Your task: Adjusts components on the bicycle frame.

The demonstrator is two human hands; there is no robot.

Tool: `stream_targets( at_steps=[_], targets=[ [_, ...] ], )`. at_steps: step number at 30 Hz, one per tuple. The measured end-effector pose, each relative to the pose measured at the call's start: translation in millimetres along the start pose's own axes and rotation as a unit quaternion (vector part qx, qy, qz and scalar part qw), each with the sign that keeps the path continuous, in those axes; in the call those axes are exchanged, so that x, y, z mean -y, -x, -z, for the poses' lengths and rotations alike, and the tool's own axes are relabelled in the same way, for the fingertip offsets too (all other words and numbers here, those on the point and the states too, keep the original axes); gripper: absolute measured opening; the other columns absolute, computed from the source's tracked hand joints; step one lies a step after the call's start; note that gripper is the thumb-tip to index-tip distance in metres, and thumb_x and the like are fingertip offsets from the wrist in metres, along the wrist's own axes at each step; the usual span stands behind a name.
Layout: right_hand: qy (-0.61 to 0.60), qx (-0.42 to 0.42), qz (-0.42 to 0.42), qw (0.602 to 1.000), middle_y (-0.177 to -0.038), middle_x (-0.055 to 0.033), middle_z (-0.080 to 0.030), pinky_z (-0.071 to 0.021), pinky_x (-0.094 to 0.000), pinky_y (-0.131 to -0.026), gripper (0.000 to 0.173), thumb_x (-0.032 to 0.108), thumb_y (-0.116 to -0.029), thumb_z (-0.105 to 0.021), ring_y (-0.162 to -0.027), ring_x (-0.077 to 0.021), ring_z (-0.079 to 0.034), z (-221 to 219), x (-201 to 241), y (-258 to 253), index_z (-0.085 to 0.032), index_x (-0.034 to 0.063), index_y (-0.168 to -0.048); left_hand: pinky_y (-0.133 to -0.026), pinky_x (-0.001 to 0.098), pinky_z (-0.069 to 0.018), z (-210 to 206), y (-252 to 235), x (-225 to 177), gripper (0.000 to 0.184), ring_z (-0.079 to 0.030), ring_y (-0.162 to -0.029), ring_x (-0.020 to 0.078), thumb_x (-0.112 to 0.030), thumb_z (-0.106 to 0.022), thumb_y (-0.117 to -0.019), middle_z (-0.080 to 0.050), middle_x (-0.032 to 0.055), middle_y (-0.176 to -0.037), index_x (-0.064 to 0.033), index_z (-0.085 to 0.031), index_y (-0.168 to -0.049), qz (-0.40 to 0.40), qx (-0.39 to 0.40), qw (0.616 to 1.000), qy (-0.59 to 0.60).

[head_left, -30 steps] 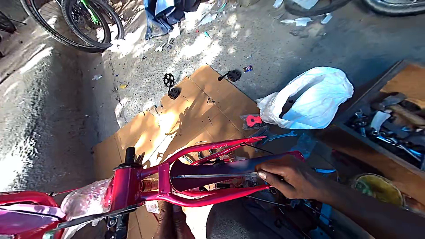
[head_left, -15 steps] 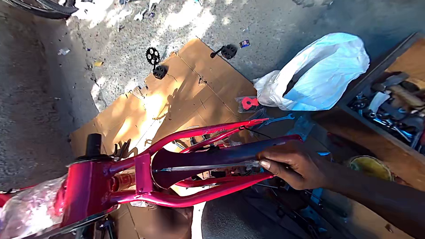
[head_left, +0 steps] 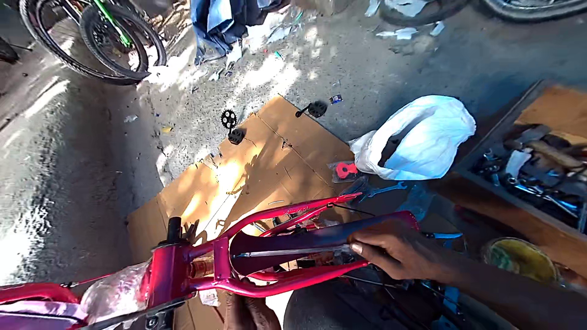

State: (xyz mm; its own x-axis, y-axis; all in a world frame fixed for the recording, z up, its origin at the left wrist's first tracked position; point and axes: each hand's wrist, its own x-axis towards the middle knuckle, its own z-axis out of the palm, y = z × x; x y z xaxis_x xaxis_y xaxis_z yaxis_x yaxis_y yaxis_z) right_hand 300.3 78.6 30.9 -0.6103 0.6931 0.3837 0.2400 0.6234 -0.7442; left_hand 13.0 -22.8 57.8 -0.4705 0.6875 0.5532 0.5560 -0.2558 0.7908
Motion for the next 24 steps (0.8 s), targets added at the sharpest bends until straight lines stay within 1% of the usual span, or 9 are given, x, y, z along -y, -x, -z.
stream_targets(
  at_steps=[1, 3, 5, 8, 10, 12, 16, 21, 24],
  targets=[
    [0.000, -0.003, -0.001, 1.000, -0.071, 0.0035, -0.060, -0.0492, -0.0277, -0.055, 0.033, 0.031, -0.1080, -0.046, -0.063, -0.0064, -0.058, -0.2, -0.3, -0.1, -0.071, 0.0124, -0.098, -0.070, 0.0144, -0.0558, 5.3, -2.7, -9.7, 0.029, -0.062, -0.076, -0.0083, -0.004, -0.047, -0.1039, -0.068, -0.0068, -0.096, 0.0137, -0.056, -0.125, 0.011, 0.015, 0.999, -0.034],
    [0.000, -0.006, 0.000, 1.000, -0.069, 0.0041, -0.059, -0.0475, -0.0276, -0.054, 0.033, 0.031, -0.1078, -0.045, -0.061, -0.0062, -0.057, -0.6, -0.3, -1.7, -0.071, 0.0129, -0.096, -0.059, 0.0133, -0.0511, 17.7, -12.0, -27.9, 0.033, -0.056, -0.062, -0.0077, -0.007, -0.048, -0.1052, -0.067, 0.0002, -0.086, 0.0206, -0.057, -0.120, 0.026, 0.055, 0.993, -0.099],
    [0.003, -0.009, 0.002, 1.000, -0.068, 0.0043, -0.058, -0.0459, -0.0276, -0.052, 0.033, 0.031, -0.1074, -0.045, -0.059, -0.0063, -0.055, -0.5, -0.9, -2.1, -0.070, 0.0132, -0.094, -0.053, 0.0147, -0.0501, 26.0, -21.5, -41.3, 0.035, -0.053, -0.056, -0.0052, -0.009, -0.048, -0.1063, -0.066, 0.0015, -0.081, 0.0211, -0.057, -0.123, 0.044, 0.089, 0.988, -0.115],
    [0.006, -0.010, 0.001, 1.000, -0.067, 0.0048, -0.056, -0.0447, -0.0271, -0.051, 0.034, 0.031, -0.1075, -0.045, -0.058, -0.0057, -0.054, -0.6, -0.7, -2.1, -0.070, 0.0137, -0.093, -0.042, 0.0206, -0.0431, 31.3, -33.3, -57.0, 0.034, -0.045, -0.045, 0.0026, -0.010, -0.043, -0.1079, -0.052, -0.0064, -0.064, 0.0137, -0.056, -0.128, 0.134, 0.124, 0.983, -0.033],
    [0.003, -0.008, -0.001, 1.000, -0.066, 0.0053, -0.055, -0.0443, -0.0265, -0.051, 0.034, 0.031, -0.1075, -0.045, -0.058, -0.0052, -0.053, -0.9, -1.0, -1.7, -0.070, 0.0139, -0.093, -0.040, 0.0209, -0.0365, 32.7, -39.6, -62.7, 0.029, -0.037, -0.043, 0.0041, -0.013, -0.035, -0.1084, -0.042, -0.0098, -0.058, 0.0000, -0.059, -0.118, 0.207, 0.141, 0.967, 0.050],
    [-0.007, -0.002, -0.002, 1.000, -0.066, 0.0052, -0.055, -0.0440, -0.0260, -0.051, 0.033, 0.031, -0.1075, -0.046, -0.058, -0.0049, -0.053, 0.9, -2.0, -2.3, -0.070, 0.0131, -0.094, -0.040, 0.0189, -0.0344, 27.4, -39.5, -55.8, 0.030, -0.036, -0.043, 0.0025, -0.017, -0.032, -0.1079, -0.042, -0.0108, -0.057, -0.0103, -0.062, -0.102, 0.214, 0.123, 0.963, 0.108],
    [-0.019, 0.004, -0.005, 1.000, -0.066, 0.0056, -0.054, -0.0429, -0.0251, -0.050, 0.033, 0.030, -0.1073, -0.045, -0.058, -0.0042, -0.052, -0.2, -2.6, -2.8, -0.070, 0.0127, -0.094, -0.042, 0.0185, -0.0380, 11.3, -25.6, -31.9, 0.028, -0.042, -0.043, 0.0016, -0.016, -0.039, -0.1081, -0.048, -0.0115, -0.057, -0.0086, -0.066, -0.107, 0.116, 0.037, 0.983, 0.135],
    [-0.034, 0.016, -0.013, 0.999, -0.067, 0.0062, -0.055, -0.0434, -0.0234, -0.051, 0.033, 0.029, -0.1074, -0.045, -0.059, -0.0029, -0.052, 0.2, -1.9, 0.2, -0.071, 0.0115, -0.097, -0.039, 0.0181, -0.0323, 27.8, -39.7, -59.9, 0.033, -0.037, -0.043, 0.0031, -0.016, -0.033, -0.1076, -0.046, -0.0069, -0.059, -0.0138, -0.065, -0.101, 0.299, 0.095, 0.922, 0.226],
    [-0.039, 0.014, -0.010, 0.999, -0.067, 0.0067, -0.056, -0.0430, -0.0221, -0.051, 0.032, 0.028, -0.1074, -0.045, -0.059, -0.0017, -0.052, 0.2, -2.1, -1.7, -0.071, 0.0113, -0.098, -0.039, 0.0170, -0.0324, 30.5, -48.1, -65.8, 0.037, -0.039, -0.044, 0.0027, -0.016, -0.029, -0.1075, -0.049, -0.0051, -0.061, -0.0131, -0.064, -0.098, 0.354, 0.102, 0.882, 0.293]
  ],
)
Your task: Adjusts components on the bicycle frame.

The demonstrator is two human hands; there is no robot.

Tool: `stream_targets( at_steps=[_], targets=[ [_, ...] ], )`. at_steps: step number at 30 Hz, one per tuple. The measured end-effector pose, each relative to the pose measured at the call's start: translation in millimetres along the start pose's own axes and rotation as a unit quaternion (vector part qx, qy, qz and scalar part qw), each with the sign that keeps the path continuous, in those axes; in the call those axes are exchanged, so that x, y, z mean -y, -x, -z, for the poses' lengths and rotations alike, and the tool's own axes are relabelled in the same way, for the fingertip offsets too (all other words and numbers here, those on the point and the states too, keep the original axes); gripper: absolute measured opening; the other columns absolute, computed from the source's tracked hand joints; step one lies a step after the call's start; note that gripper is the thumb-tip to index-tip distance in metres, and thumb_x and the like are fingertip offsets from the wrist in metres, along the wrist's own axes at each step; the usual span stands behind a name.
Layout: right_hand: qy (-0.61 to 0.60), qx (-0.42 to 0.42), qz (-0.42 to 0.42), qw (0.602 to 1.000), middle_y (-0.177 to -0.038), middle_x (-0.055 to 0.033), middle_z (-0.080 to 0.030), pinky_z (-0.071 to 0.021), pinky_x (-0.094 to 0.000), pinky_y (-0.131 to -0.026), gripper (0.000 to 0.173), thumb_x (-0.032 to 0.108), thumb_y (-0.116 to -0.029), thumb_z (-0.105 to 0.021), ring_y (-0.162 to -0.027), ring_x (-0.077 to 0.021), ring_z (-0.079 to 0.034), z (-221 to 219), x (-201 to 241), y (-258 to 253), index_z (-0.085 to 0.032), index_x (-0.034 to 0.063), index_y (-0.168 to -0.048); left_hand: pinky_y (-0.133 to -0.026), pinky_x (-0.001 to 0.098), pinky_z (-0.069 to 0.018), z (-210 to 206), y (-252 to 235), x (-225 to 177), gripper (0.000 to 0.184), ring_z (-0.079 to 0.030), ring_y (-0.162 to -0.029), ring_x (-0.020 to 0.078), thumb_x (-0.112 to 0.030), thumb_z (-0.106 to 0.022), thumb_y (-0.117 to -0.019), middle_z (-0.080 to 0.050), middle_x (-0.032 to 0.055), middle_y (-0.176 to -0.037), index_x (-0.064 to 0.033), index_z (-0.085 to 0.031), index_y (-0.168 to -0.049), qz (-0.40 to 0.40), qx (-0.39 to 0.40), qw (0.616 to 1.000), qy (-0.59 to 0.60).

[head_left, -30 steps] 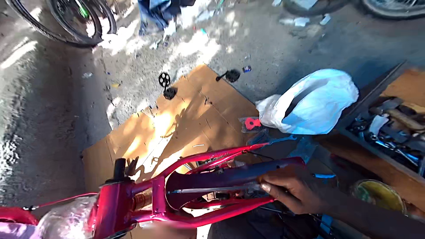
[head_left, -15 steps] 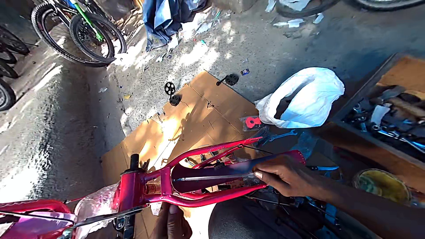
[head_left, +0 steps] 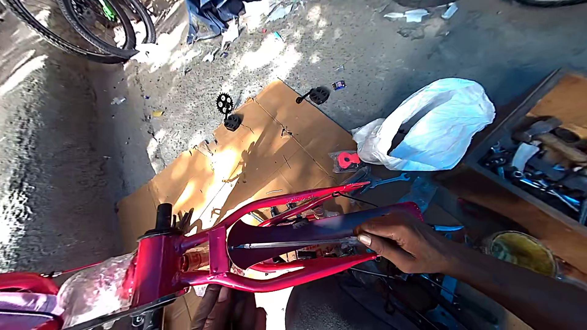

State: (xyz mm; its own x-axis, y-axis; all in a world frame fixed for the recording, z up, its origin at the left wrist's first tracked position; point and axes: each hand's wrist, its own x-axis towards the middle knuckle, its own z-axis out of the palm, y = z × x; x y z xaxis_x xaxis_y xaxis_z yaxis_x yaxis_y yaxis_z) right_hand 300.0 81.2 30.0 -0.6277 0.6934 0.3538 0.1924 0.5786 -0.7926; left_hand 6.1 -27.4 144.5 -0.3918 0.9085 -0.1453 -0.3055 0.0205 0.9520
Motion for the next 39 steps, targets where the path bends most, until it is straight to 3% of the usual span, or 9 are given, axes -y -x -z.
stream_targets(
  at_steps=[6, 9, 13, 18, 26, 29, 32, 34, 39],
  targets=[
    [-0.011, 0.003, 0.003, 1.000, -0.067, 0.0069, -0.055, -0.0421, -0.0194, -0.051, 0.031, 0.026, -0.1069, -0.047, -0.059, -0.0001, -0.051, 2.2, -1.1, -0.2, -0.072, 0.0090, -0.098, -0.038, 0.0186, -0.0359, 0.5, -10.3, 37.1, 0.036, -0.042, -0.041, 0.0034, -0.016, -0.034, -0.1089, -0.050, -0.0053, -0.055, -0.0138, -0.068, -0.097, -0.139, -0.043, 0.988, -0.042],
    [-0.012, 0.010, -0.003, 1.000, -0.068, 0.0054, -0.056, -0.0430, -0.0202, -0.052, 0.032, 0.027, -0.1079, -0.045, -0.059, -0.0011, -0.052, 1.2, 0.3, 1.6, -0.071, 0.0091, -0.099, -0.046, 0.0163, -0.0453, 11.7, -20.1, 61.0, 0.025, -0.055, -0.052, 0.0016, -0.026, -0.049, -0.1078, -0.067, -0.0053, -0.073, -0.0206, -0.074, -0.109, -0.222, -0.021, 0.973, -0.056],
    [-0.007, 0.001, -0.004, 1.000, -0.069, 0.0035, -0.057, -0.0443, -0.0226, -0.053, 0.034, 0.029, -0.1090, -0.045, -0.061, -0.0034, -0.054, 1.7, 0.6, 0.9, -0.071, 0.0096, -0.098, -0.044, 0.0169, -0.0421, 6.1, -19.4, 50.4, 0.028, -0.051, -0.048, 0.0017, -0.020, -0.045, -0.1080, -0.062, -0.0054, -0.066, -0.0172, -0.072, -0.104, -0.206, -0.017, 0.977, -0.049],
    [0.000, 0.002, 0.002, 1.000, -0.067, 0.0048, -0.055, -0.0430, -0.0224, -0.052, 0.034, 0.030, -0.1081, -0.045, -0.059, -0.0029, -0.052, 0.5, -0.4, 0.7, -0.070, 0.0105, -0.096, -0.078, 0.0245, -0.0590, 31.9, -42.8, 60.7, 0.020, -0.070, -0.084, 0.0062, -0.030, -0.059, -0.1026, -0.075, -0.0048, -0.094, -0.0224, -0.078, -0.106, -0.262, 0.012, 0.962, -0.081],
    [0.002, 0.007, 0.001, 1.000, -0.068, 0.0050, -0.057, -0.0442, -0.0220, -0.052, 0.035, 0.030, -0.1086, -0.045, -0.060, -0.0022, -0.053, 1.8, -2.6, 0.2, -0.071, 0.0100, -0.099, -0.078, 0.0228, -0.0586, 35.4, -76.2, 80.4, 0.019, -0.071, -0.087, 0.0024, -0.036, -0.059, -0.1007, -0.075, -0.0098, -0.093, -0.0284, -0.076, -0.100, -0.376, 0.007, 0.926, -0.031],
    [0.001, 0.001, 0.005, 1.000, -0.068, 0.0029, -0.057, -0.0437, -0.0225, -0.051, 0.034, 0.028, -0.1089, -0.045, -0.059, -0.0034, -0.054, 3.4, -3.0, 0.1, -0.070, 0.0087, -0.099, -0.098, 0.0295, -0.0500, 33.2, -83.4, 92.4, 0.032, -0.063, -0.110, 0.0064, -0.033, -0.045, -0.1085, -0.067, -0.0019, -0.111, -0.0093, -0.059, -0.125, -0.436, -0.038, 0.897, -0.062],
    [-0.013, 0.010, 0.007, 1.000, -0.068, 0.0026, -0.057, -0.0428, -0.0211, -0.051, 0.033, 0.026, -0.1087, -0.045, -0.058, -0.0029, -0.053, 4.1, -2.2, -1.3, -0.070, 0.0072, -0.099, -0.086, 0.0199, -0.0550, -2.5, -65.0, 85.9, 0.018, -0.067, -0.090, -0.0003, -0.001, -0.058, -0.0927, -0.066, 0.0013, -0.089, 0.0089, -0.052, -0.107, -0.332, -0.209, 0.915, -0.096],
    [-0.015, 0.013, 0.003, 1.000, -0.068, 0.0028, -0.057, -0.0430, -0.0203, -0.051, 0.033, 0.026, -0.1087, -0.045, -0.059, -0.0023, -0.053, 5.1, -3.3, -2.2, -0.070, 0.0066, -0.100, -0.088, 0.0168, -0.0520, -3.6, -59.7, 89.0, 0.030, -0.063, -0.093, -0.0024, 0.005, -0.060, -0.0876, -0.063, 0.0049, -0.094, 0.0161, -0.047, -0.112, -0.247, -0.198, 0.939, -0.137],
    [-0.013, 0.015, 0.007, 1.000, -0.068, -0.0014, -0.059, -0.0469, -0.0258, -0.054, 0.035, 0.029, -0.1098, -0.044, -0.059, -0.0077, -0.056, 2.2, -2.9, -0.7, -0.071, 0.0067, -0.104, -0.102, 0.0151, -0.0451, 24.3, -59.0, 86.2, 0.056, -0.058, -0.112, -0.0094, -0.030, -0.068, -0.0978, -0.068, 0.0039, -0.112, 0.0178, -0.052, -0.122, -0.364, -0.082, 0.888, -0.268]
  ],
)
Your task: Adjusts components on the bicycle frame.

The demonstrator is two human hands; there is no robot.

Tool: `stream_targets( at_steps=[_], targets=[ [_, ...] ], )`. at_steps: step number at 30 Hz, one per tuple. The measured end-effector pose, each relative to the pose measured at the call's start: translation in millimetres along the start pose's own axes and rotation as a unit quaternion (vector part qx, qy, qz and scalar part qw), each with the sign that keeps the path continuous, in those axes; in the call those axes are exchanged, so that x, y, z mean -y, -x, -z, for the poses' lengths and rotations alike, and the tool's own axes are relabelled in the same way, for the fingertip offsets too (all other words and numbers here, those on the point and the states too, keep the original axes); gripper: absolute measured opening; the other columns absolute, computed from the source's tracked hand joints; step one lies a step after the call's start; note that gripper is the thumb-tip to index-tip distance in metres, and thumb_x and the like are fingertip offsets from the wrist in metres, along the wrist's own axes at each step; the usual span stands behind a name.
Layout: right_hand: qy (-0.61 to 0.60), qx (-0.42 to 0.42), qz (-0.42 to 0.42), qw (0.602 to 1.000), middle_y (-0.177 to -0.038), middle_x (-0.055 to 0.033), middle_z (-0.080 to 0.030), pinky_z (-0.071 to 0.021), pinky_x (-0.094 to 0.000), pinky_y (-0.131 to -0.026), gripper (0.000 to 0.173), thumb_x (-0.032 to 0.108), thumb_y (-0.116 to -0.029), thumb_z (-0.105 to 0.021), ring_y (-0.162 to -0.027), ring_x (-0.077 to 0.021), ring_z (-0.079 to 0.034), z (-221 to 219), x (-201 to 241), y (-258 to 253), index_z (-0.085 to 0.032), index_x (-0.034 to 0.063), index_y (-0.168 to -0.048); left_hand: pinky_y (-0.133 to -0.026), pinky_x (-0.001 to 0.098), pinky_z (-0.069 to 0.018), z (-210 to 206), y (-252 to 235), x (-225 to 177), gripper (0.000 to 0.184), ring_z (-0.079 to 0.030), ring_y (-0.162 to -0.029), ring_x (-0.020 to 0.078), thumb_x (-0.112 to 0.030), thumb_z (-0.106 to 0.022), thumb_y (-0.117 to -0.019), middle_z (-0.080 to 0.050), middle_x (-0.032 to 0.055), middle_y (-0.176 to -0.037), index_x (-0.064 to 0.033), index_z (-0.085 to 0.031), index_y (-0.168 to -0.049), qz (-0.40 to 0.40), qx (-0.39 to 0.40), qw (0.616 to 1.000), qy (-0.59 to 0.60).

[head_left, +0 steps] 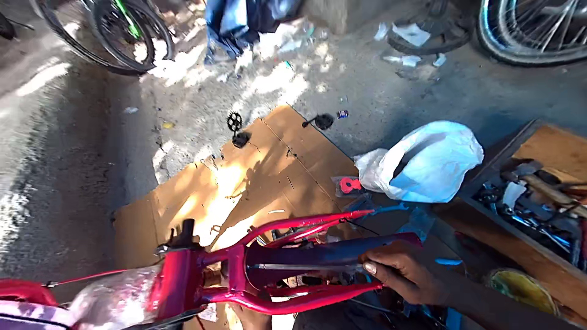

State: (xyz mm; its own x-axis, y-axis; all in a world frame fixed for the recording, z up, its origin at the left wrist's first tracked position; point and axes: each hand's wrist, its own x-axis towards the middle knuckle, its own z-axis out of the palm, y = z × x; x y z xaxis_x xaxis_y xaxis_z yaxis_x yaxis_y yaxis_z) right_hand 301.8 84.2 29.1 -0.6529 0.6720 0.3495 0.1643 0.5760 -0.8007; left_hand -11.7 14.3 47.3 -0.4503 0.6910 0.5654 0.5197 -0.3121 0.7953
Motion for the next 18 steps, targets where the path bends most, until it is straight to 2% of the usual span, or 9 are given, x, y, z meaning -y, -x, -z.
stream_targets(
  at_steps=[1, 2, 3, 5, 7, 10, 11, 14, 18],
  targets=[
    [0.002, -0.005, -0.002, 1.000, -0.068, -0.0017, -0.059, -0.0474, -0.0275, -0.054, 0.035, 0.030, -0.1099, -0.044, -0.059, -0.0089, -0.056, -0.8, -0.3, 0.7, -0.071, 0.0076, -0.104, -0.104, 0.0166, -0.0431, 4.7, 0.4, -1.5, 0.057, -0.056, -0.116, -0.0087, -0.041, -0.058, -0.1027, -0.066, 0.0005, -0.116, 0.0113, -0.055, -0.126, -0.007, 0.013, 1.000, 0.002],
    [0.007, -0.007, -0.006, 1.000, -0.068, -0.0018, -0.059, -0.0479, -0.0292, -0.054, 0.036, 0.031, -0.1100, -0.044, -0.059, -0.0100, -0.056, -1.5, 0.0, 1.6, -0.071, 0.0085, -0.104, -0.102, 0.0172, -0.0460, 6.1, 0.8, -5.1, 0.056, -0.056, -0.116, -0.0088, -0.048, -0.046, -0.1063, -0.063, -0.0077, -0.118, 0.0037, -0.050, -0.130, 0.023, 0.010, 0.999, 0.032],
    [0.012, -0.007, -0.009, 1.000, -0.069, -0.0019, -0.059, -0.0480, -0.0303, -0.054, 0.036, 0.032, -0.1100, -0.044, -0.059, -0.0107, -0.056, -2.2, 0.7, 2.7, -0.071, 0.0090, -0.103, -0.099, 0.0198, -0.0504, 4.7, 1.5, -8.6, 0.054, -0.059, -0.114, -0.0065, -0.052, -0.041, -0.1066, -0.064, -0.0133, -0.118, -0.0053, -0.047, -0.132, 0.048, -0.008, 0.997, 0.066],
    [0.023, -0.008, -0.016, 1.000, -0.068, -0.0021, -0.058, -0.0476, -0.0317, -0.054, 0.038, 0.034, -0.1098, -0.043, -0.060, -0.0117, -0.056, -3.6, 2.5, 1.7, -0.071, 0.0096, -0.102, -0.100, 0.0238, -0.0532, 6.4, 2.5, -11.3, 0.042, -0.061, -0.116, -0.0026, -0.043, -0.039, -0.1095, -0.065, -0.0171, -0.123, -0.0156, -0.048, -0.139, 0.035, -0.008, 0.995, 0.088],
    [0.032, -0.012, -0.018, 0.999, -0.067, -0.0014, -0.057, -0.0472, -0.0324, -0.054, 0.039, 0.036, -0.1097, -0.042, -0.060, -0.0116, -0.056, -3.9, 3.4, -0.1, -0.070, 0.0107, -0.099, -0.093, 0.0213, -0.0567, 8.8, 2.5, -15.9, 0.031, -0.065, -0.106, -0.0035, -0.027, -0.041, -0.1100, -0.069, -0.0144, -0.113, -0.0087, -0.058, -0.128, 0.001, -0.004, 0.999, 0.048],
    [0.037, -0.023, -0.017, 0.999, -0.066, -0.0006, -0.055, -0.0458, -0.0326, -0.053, 0.039, 0.036, -0.1095, -0.043, -0.059, -0.0115, -0.055, -3.8, 3.3, 1.3, -0.070, 0.0115, -0.097, -0.078, 0.0160, -0.0571, 12.8, 6.6, -36.0, 0.032, -0.065, -0.089, -0.0043, -0.012, -0.046, -0.1043, -0.069, 0.0015, -0.105, 0.0138, -0.060, -0.117, -0.007, 0.014, 0.999, -0.033],
    [0.038, -0.024, -0.013, 0.999, -0.065, -0.0003, -0.054, -0.0450, -0.0321, -0.052, 0.038, 0.036, -0.1096, -0.043, -0.058, -0.0111, -0.054, -3.7, 2.8, 0.3, -0.069, 0.0115, -0.095, -0.076, 0.0153, -0.0558, 12.6, 6.6, -43.1, 0.030, -0.064, -0.087, -0.0034, -0.009, -0.047, -0.1019, -0.067, 0.0046, -0.105, 0.0150, -0.061, -0.114, 0.001, 0.011, 0.999, -0.050],
    [0.039, -0.027, -0.009, 0.999, -0.063, 0.0010, -0.052, -0.0435, -0.0309, -0.051, 0.039, 0.036, -0.1091, -0.043, -0.057, -0.0100, -0.053, -4.4, 1.8, 0.3, -0.067, 0.0119, -0.090, -0.068, 0.0161, -0.0533, 11.3, 6.5, -53.7, 0.025, -0.060, -0.076, 0.0007, -0.006, -0.047, -0.1004, -0.062, 0.0036, -0.094, 0.0095, -0.066, -0.105, 0.013, -0.006, 0.997, -0.077],
    [0.042, -0.031, -0.007, 0.999, -0.063, 0.0014, -0.052, -0.0429, -0.0297, -0.051, 0.038, 0.034, -0.1091, -0.043, -0.057, -0.0090, -0.052, -2.6, 2.2, -1.2, -0.067, 0.0120, -0.089, -0.057, 0.0157, -0.0489, 7.5, 9.0, -66.8, 0.028, -0.055, -0.066, 0.0008, -0.008, -0.046, -0.1044, -0.058, 0.0038, -0.092, 0.0116, -0.065, -0.112, 0.044, -0.013, 0.996, -0.072]
  ],
)
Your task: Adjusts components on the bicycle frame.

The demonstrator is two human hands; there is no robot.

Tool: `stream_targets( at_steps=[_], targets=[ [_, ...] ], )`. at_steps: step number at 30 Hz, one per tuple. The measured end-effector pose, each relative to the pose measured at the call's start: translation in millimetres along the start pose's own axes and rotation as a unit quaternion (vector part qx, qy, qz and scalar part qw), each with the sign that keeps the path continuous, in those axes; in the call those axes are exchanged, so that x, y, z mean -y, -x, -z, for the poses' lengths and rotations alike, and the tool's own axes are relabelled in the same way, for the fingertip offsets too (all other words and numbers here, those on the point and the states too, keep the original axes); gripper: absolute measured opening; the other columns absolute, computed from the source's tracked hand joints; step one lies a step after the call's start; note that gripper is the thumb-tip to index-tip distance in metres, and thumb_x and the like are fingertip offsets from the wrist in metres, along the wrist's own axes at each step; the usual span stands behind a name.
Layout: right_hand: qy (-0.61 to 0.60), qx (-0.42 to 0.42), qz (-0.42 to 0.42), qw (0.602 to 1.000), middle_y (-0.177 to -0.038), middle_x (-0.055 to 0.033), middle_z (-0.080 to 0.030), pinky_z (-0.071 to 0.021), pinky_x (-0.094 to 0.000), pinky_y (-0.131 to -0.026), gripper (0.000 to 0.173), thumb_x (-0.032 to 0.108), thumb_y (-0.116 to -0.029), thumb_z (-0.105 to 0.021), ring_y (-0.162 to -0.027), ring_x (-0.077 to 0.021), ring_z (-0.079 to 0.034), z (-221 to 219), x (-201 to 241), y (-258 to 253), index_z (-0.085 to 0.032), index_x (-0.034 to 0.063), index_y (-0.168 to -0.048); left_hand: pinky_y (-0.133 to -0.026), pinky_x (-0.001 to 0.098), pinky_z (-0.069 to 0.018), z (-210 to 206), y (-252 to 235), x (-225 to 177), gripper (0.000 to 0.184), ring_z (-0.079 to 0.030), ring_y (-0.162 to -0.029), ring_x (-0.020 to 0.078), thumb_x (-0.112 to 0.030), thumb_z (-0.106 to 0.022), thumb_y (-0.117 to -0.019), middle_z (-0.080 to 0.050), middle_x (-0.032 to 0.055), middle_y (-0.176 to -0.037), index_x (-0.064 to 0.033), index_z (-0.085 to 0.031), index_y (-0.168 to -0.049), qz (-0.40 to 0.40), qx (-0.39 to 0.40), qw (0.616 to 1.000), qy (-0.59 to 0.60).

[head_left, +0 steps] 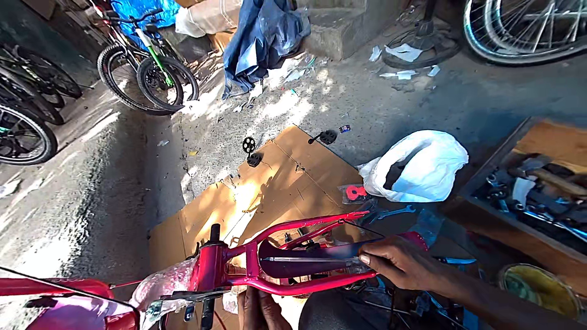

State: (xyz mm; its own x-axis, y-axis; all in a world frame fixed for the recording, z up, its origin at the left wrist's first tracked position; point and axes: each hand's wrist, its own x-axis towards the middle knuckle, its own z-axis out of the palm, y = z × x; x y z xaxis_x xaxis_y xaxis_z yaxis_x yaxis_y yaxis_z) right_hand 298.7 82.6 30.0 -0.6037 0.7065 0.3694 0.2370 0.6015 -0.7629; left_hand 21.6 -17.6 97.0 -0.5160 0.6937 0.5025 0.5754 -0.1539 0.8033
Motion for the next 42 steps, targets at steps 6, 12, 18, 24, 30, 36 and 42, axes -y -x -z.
stream_targets(
  at_steps=[6, 12, 18, 24, 30, 36, 42],
  targets=[
    [-0.013, 0.006, -0.002, 1.000, -0.063, 0.0026, -0.052, -0.0422, -0.0280, -0.050, 0.038, 0.034, -0.1091, -0.043, -0.056, -0.0076, -0.052, -1.0, -2.3, 0.7, -0.068, 0.0122, -0.090, -0.052, 0.0186, -0.0401, 23.8, -16.4, -7.6, 0.027, -0.045, -0.053, 0.0007, -0.005, -0.038, -0.1008, -0.053, -0.0086, -0.067, -0.0072, -0.065, -0.101, 0.167, 0.095, 0.955, 0.225],
    [-0.013, 0.004, -0.012, 1.000, -0.064, 0.0046, -0.053, -0.0426, -0.0260, -0.051, 0.036, 0.034, -0.1083, -0.045, -0.057, -0.0050, -0.051, -1.5, 0.4, 3.2, -0.069, 0.0135, -0.091, -0.057, 0.0201, -0.0446, 38.4, -24.8, -6.4, 0.028, -0.053, -0.060, 0.0038, -0.011, -0.042, -0.1038, -0.060, -0.0023, -0.073, -0.0104, -0.069, -0.108, 0.280, 0.157, 0.847, 0.423],
    [-0.026, 0.009, -0.010, 1.000, -0.063, 0.0052, -0.052, -0.0415, -0.0246, -0.050, 0.034, 0.031, -0.1076, -0.046, -0.056, -0.0041, -0.050, -1.3, 1.0, 2.5, -0.069, 0.0124, -0.091, -0.055, 0.0190, -0.0464, 14.9, -9.4, -6.8, 0.033, -0.054, -0.057, 0.0035, -0.004, -0.039, -0.1049, -0.064, -0.0011, -0.072, -0.0043, -0.071, -0.107, 0.190, 0.046, 0.924, 0.330],
    [-0.031, 0.019, -0.018, 0.999, -0.065, 0.0057, -0.053, -0.0423, -0.0232, -0.051, 0.033, 0.029, -0.1071, -0.046, -0.058, -0.0030, -0.050, -0.3, 3.6, 3.3, -0.071, 0.0114, -0.094, -0.057, 0.0189, -0.0481, 36.7, -21.7, -2.7, 0.026, -0.057, -0.060, 0.0050, -0.010, -0.047, -0.1030, -0.066, 0.0029, -0.076, -0.0063, -0.073, -0.106, 0.289, 0.117, 0.841, 0.443],
    [-0.014, 0.012, -0.010, 1.000, -0.066, 0.0075, -0.054, -0.0432, -0.0222, -0.051, 0.034, 0.030, -0.1069, -0.046, -0.058, -0.0016, -0.051, 0.2, 3.3, 2.3, -0.071, 0.0127, -0.093, -0.054, 0.0183, -0.0447, 22.9, -10.1, -6.7, 0.026, -0.053, -0.057, 0.0050, -0.005, -0.046, -0.1023, -0.063, 0.0032, -0.073, -0.0007, -0.071, -0.109, 0.253, 0.047, 0.871, 0.418],
    [-0.007, 0.003, 0.003, 1.000, -0.064, 0.0085, -0.052, -0.0421, -0.0207, -0.050, 0.032, 0.028, -0.1066, -0.046, -0.057, -0.0006, -0.050, 2.1, 4.2, 0.0, -0.069, 0.0136, -0.088, -0.056, 0.0189, -0.0470, 26.0, -19.8, -28.0, 0.030, -0.056, -0.060, 0.0059, 0.001, -0.040, -0.1029, -0.066, 0.0039, -0.076, 0.0017, -0.069, -0.109, 0.282, 0.046, 0.890, 0.356],
    [-0.020, -0.005, 0.014, 1.000, -0.061, 0.0091, -0.052, -0.0407, -0.0191, -0.047, 0.030, 0.025, -0.1047, -0.050, -0.053, 0.0005, -0.048, 3.9, 5.9, -1.4, -0.069, 0.0127, -0.085, -0.040, 0.0173, -0.0356, 6.3, -14.5, -14.1, 0.032, -0.042, -0.042, 0.0033, -0.002, -0.034, -0.1032, -0.051, -0.0044, -0.056, -0.0033, -0.066, -0.098, 0.182, -0.001, 0.950, 0.254]
  ],
)
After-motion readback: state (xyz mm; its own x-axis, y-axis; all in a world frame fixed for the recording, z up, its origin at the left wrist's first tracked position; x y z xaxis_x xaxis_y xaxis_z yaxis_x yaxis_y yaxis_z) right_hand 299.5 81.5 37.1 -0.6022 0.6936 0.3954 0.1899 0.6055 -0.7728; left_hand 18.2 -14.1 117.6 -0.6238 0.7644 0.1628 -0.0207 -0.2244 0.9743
